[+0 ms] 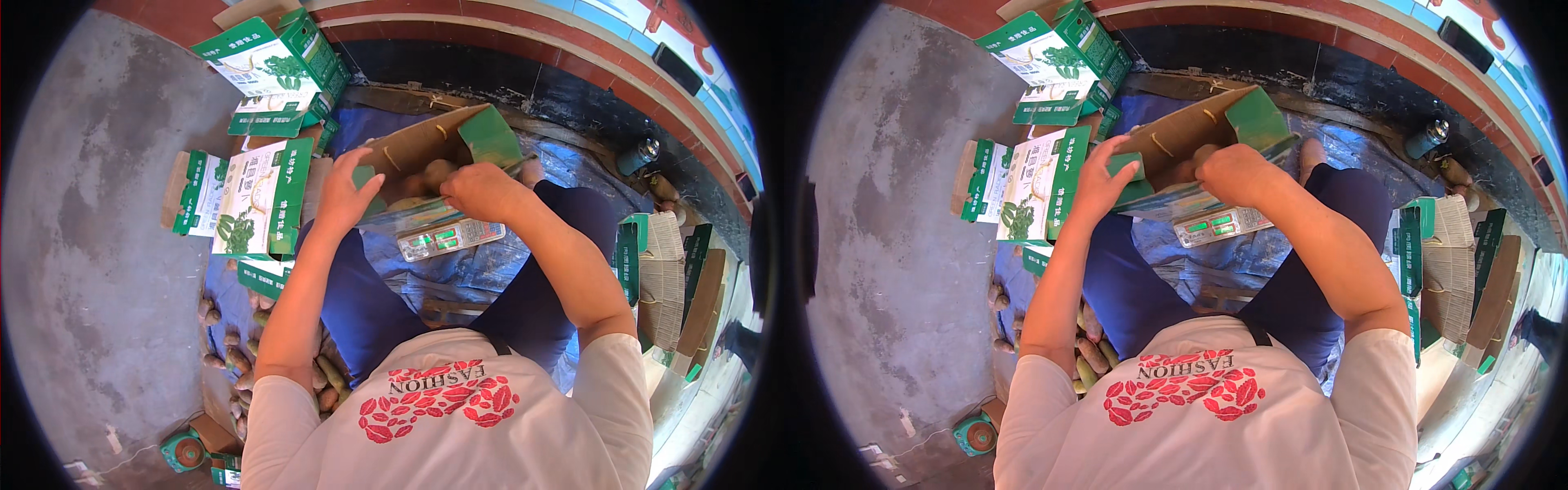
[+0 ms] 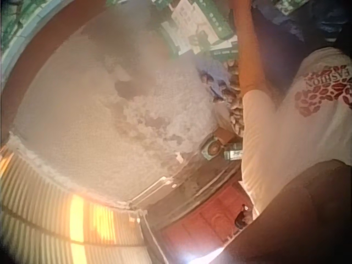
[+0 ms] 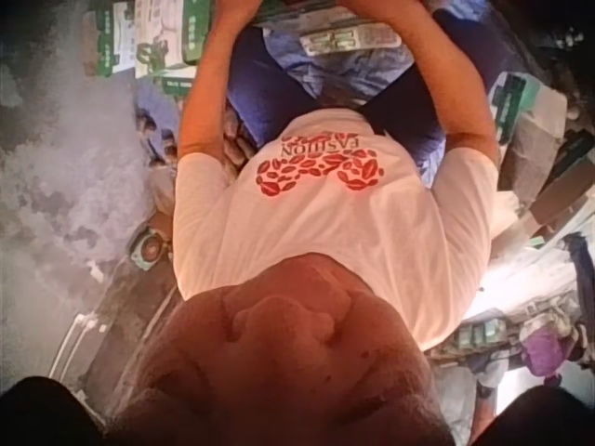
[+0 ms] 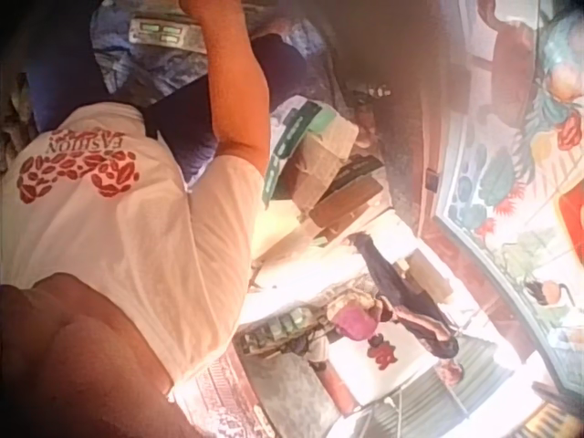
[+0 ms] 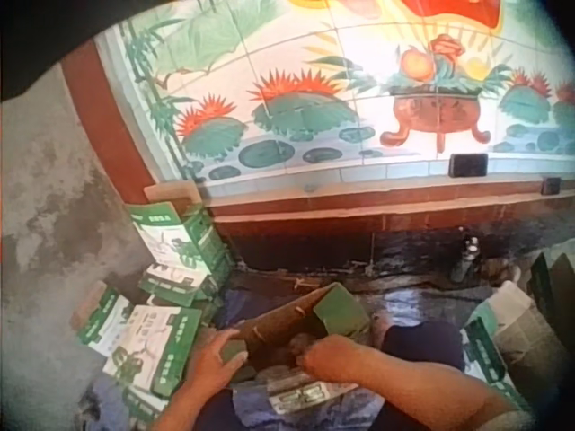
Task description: The recorder is sorting sweet potatoes from a pile and packing them into boxes on a scale for weighing.
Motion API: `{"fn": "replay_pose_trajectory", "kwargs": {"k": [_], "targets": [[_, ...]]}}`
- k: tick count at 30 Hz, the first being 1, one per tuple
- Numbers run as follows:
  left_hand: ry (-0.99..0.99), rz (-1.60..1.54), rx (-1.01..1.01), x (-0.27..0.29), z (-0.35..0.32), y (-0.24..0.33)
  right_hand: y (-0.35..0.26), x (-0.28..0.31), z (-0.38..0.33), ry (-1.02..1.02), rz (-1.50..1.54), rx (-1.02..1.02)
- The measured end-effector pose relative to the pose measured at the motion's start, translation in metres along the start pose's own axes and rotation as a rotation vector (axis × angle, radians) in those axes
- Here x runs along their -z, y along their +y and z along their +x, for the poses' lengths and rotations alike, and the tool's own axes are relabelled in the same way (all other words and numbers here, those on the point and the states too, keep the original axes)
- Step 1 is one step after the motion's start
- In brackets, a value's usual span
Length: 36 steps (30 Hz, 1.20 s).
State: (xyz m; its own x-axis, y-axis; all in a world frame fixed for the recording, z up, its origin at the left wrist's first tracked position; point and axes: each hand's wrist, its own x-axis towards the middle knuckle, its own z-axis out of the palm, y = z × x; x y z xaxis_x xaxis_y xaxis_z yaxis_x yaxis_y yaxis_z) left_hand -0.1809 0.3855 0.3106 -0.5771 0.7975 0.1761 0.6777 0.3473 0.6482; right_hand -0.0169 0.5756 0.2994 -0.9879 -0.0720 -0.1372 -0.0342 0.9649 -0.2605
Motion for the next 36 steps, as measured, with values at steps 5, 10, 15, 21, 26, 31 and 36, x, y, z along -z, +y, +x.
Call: {"fn": "replay_pose_trajectory", "kwargs": {"k": [5,10,15,21,26,31,36], "targets": [[0.177,0.107,-0.075,0.027,-0.028,-0.007,-0.004,0.003,-0.001,0.088,0.04,0.023],[0.322,0.079,-0.054,0.053,-0.049,0.002,-0.002,0.005,0.0,0.049,0.063,-0.016],[0.439,-0.078,-0.193,0.072,-0.061,0.029,0.0,0.003,0.002,0.058,0.039,0.001],[0.597,-0.026,-0.526,0.092,-0.07,0.077,-0.001,0.004,0.0,0.067,0.065,0.008],[0.595,0.163,-0.737,0.106,-0.087,0.113,0.0,0.003,0.0,0.077,0.068,0.003],[0.533,0.388,-0.984,0.119,-0.1,0.127,0.002,0.003,0.0,0.06,0.077,-0.004],[0.444,0.424,-1.061,0.131,-0.112,0.143,-0.001,0.005,0.001,0.06,0.085,-0.002]]}}
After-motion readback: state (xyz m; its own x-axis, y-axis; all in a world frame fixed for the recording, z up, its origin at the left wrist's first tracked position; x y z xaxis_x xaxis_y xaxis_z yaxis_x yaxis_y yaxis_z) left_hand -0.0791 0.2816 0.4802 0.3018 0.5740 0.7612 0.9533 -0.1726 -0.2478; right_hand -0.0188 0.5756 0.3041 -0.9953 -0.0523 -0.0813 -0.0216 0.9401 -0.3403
